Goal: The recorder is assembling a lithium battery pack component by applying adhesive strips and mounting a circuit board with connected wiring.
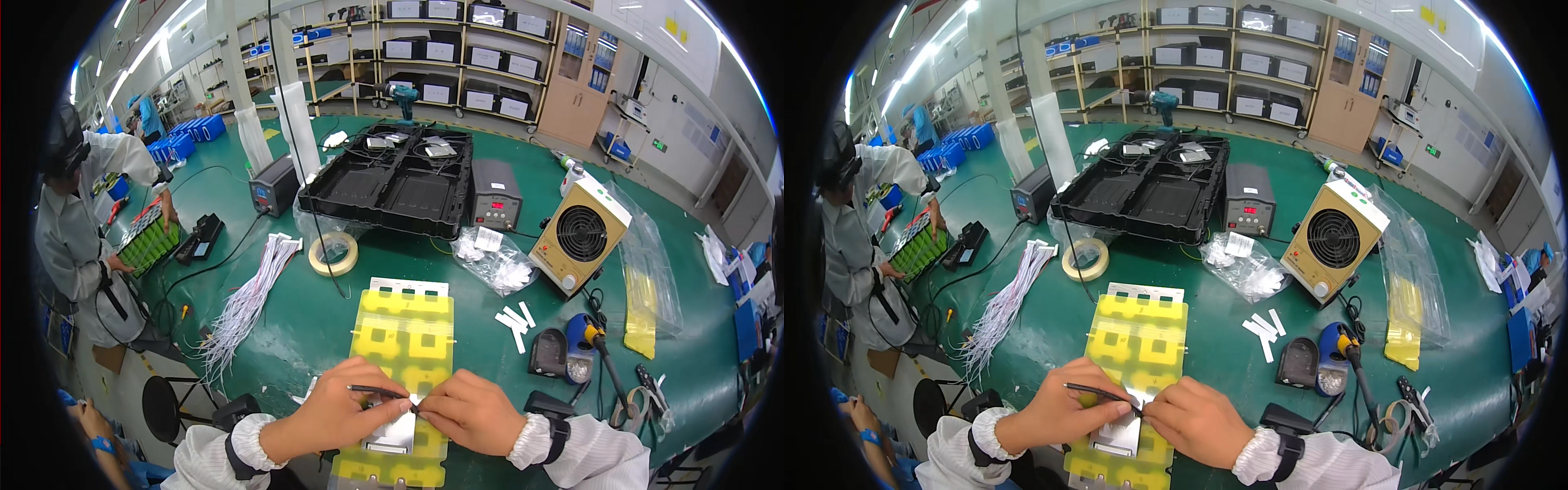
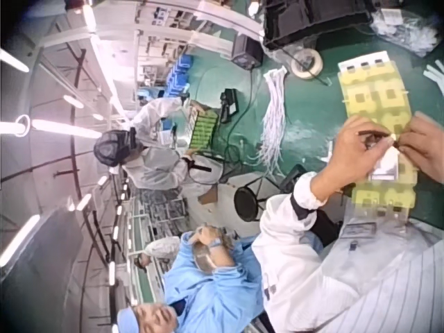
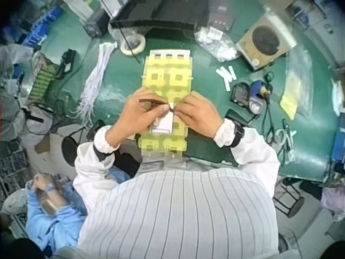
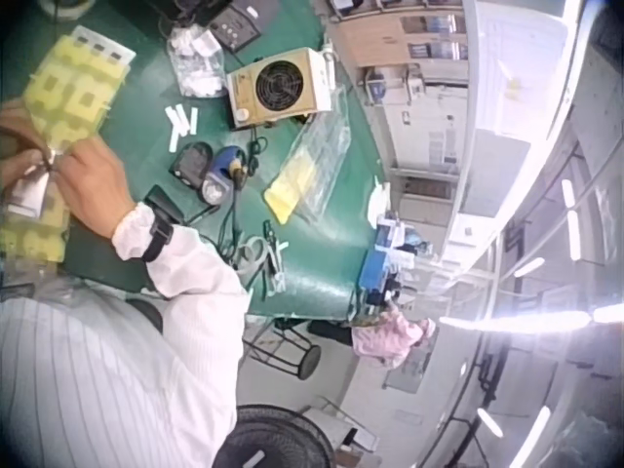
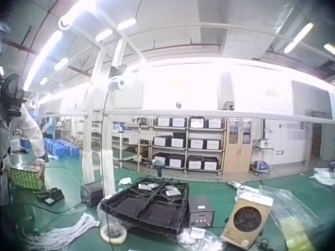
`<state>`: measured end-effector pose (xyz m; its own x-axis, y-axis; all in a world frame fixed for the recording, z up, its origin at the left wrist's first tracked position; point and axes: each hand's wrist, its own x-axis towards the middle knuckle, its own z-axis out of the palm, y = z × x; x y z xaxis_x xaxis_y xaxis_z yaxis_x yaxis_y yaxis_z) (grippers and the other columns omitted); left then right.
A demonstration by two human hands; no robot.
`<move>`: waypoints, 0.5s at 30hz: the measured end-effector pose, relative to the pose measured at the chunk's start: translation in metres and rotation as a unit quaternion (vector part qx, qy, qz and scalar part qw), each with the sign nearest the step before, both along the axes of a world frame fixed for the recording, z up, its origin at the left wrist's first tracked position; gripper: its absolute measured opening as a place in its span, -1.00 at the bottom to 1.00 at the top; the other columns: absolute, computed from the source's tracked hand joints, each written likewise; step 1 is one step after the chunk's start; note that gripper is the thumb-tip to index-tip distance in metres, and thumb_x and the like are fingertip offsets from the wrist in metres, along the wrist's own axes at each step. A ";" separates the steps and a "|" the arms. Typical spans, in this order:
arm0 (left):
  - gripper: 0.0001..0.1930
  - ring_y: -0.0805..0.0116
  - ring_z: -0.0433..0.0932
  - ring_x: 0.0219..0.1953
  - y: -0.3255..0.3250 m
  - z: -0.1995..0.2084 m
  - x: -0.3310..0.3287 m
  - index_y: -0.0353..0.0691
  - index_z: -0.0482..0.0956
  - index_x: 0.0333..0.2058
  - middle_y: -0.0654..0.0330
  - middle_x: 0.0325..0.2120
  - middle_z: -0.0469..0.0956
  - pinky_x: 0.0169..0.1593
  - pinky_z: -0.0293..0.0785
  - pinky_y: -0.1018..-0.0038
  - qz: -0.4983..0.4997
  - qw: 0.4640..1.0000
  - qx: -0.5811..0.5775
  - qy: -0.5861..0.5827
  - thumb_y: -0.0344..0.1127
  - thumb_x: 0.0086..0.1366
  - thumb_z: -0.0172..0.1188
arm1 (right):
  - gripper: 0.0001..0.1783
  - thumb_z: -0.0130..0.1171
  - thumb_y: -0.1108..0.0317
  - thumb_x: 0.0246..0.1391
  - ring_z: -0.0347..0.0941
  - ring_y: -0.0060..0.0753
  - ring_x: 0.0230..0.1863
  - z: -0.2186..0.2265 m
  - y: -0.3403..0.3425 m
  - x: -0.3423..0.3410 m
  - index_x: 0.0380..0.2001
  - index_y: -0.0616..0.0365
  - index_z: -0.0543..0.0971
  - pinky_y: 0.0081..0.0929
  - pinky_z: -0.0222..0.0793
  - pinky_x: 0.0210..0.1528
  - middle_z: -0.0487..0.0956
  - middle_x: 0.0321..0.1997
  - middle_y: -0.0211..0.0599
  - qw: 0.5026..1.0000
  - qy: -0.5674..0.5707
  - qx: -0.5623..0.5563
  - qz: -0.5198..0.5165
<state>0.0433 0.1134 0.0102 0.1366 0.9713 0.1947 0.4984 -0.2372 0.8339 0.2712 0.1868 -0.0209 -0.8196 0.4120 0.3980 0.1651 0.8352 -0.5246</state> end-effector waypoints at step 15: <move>-0.86 0.31 0.49 -0.29 -0.006 0.002 0.001 -0.22 0.73 -0.30 0.21 -0.44 0.63 -0.20 0.41 0.40 0.016 1.000 -0.009 0.005 -0.37 0.14 0.39 | -0.83 0.36 0.40 -0.09 0.44 -0.32 -0.30 0.007 -0.019 -0.004 -0.36 0.08 0.62 -0.39 0.36 -0.30 0.51 -0.36 -0.43 0.989 -0.002 0.131 -0.072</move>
<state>0.0447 0.1078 0.0122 0.1073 0.9784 0.1767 0.5132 -0.2068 0.8330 0.2672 0.1681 -0.0144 -0.7623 0.4078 0.5026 0.2938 0.9099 -0.2927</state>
